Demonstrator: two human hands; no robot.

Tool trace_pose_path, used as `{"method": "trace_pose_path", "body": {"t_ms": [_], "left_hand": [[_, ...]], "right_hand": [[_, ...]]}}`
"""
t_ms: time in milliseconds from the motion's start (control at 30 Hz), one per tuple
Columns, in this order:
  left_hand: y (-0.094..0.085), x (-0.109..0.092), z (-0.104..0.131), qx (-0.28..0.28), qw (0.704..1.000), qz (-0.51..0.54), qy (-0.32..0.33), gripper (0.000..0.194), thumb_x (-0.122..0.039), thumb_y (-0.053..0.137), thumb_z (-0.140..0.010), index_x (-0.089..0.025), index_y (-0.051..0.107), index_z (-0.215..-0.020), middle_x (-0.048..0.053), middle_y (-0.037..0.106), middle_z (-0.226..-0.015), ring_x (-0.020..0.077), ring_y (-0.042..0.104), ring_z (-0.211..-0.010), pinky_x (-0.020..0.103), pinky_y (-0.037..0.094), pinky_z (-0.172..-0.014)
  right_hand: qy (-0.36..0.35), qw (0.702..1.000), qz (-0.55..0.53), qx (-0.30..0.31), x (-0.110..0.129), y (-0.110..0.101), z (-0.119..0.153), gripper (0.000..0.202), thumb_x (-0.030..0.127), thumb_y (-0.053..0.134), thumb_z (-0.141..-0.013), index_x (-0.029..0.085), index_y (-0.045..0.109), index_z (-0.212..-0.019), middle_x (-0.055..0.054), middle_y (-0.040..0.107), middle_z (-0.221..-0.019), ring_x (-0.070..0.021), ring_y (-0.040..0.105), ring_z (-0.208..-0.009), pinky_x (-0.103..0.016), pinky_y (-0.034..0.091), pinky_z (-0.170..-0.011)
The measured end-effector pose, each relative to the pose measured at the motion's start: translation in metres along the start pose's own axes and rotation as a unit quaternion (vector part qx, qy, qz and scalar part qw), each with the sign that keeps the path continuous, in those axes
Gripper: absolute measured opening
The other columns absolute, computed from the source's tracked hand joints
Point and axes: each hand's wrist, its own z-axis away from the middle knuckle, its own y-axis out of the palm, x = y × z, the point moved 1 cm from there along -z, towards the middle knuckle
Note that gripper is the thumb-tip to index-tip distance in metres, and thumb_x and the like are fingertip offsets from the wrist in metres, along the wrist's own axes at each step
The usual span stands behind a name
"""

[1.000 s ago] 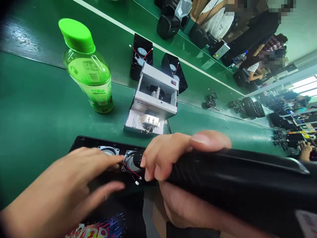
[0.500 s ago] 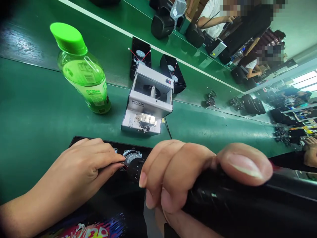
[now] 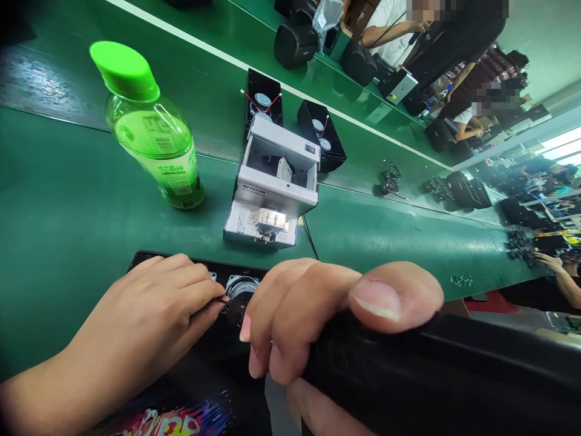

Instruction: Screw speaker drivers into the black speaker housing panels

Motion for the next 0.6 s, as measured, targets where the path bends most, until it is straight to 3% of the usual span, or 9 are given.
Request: {"method": "trace_pose_path", "body": {"t_ms": [167,333,433,600], "left_hand": [[0.0,0.001,0.001,0.004,1.0,-0.009,0.001,0.034,-0.017,0.069,-0.115,-0.029,0.07,-0.084,0.001,0.068,-0.079,0.0287,0.061,-0.077,0.049,0.042,-0.074],[0.001,0.003,0.001,0.002,1.0,-0.011,0.003,0.034,-0.017,0.07,-0.114,-0.029,0.07,-0.083,0.0,0.068,-0.078,0.0279,0.061,-0.076,0.048,0.043,-0.072],[0.001,0.003,-0.001,0.001,1.0,-0.019,0.005,0.035,-0.017,0.073,-0.113,-0.03,0.068,-0.08,0.0,0.067,-0.077,0.0279,0.061,-0.074,0.048,0.042,-0.072],[-0.001,0.001,-0.003,-0.003,0.999,-0.033,0.009,0.036,-0.015,0.077,-0.109,-0.03,0.066,-0.078,0.0,0.067,-0.076,0.0275,0.061,-0.074,0.048,0.041,-0.072]], "right_hand": [[-0.005,0.997,0.01,-0.075,-0.002,0.002,-0.001,0.038,0.037,0.113,-0.098,0.041,0.088,-0.125,0.012,0.08,-0.084,-0.0141,0.063,-0.056,-0.043,0.072,-0.074],[0.041,0.998,0.038,0.004,0.01,-0.012,-0.006,0.042,0.029,0.116,-0.095,0.043,0.091,-0.126,0.009,0.085,-0.086,-0.0185,0.076,-0.062,-0.046,0.073,-0.08],[0.052,0.998,0.032,0.01,0.011,-0.012,-0.011,0.042,0.043,0.117,-0.096,0.046,0.09,-0.129,0.008,0.083,-0.086,-0.0213,0.08,-0.068,-0.048,0.076,-0.082],[0.077,0.997,0.026,-0.008,0.007,0.007,-0.033,0.059,0.07,0.114,-0.092,0.053,0.087,-0.141,0.002,0.079,-0.088,-0.0349,0.091,-0.095,-0.054,0.079,-0.084]]}}
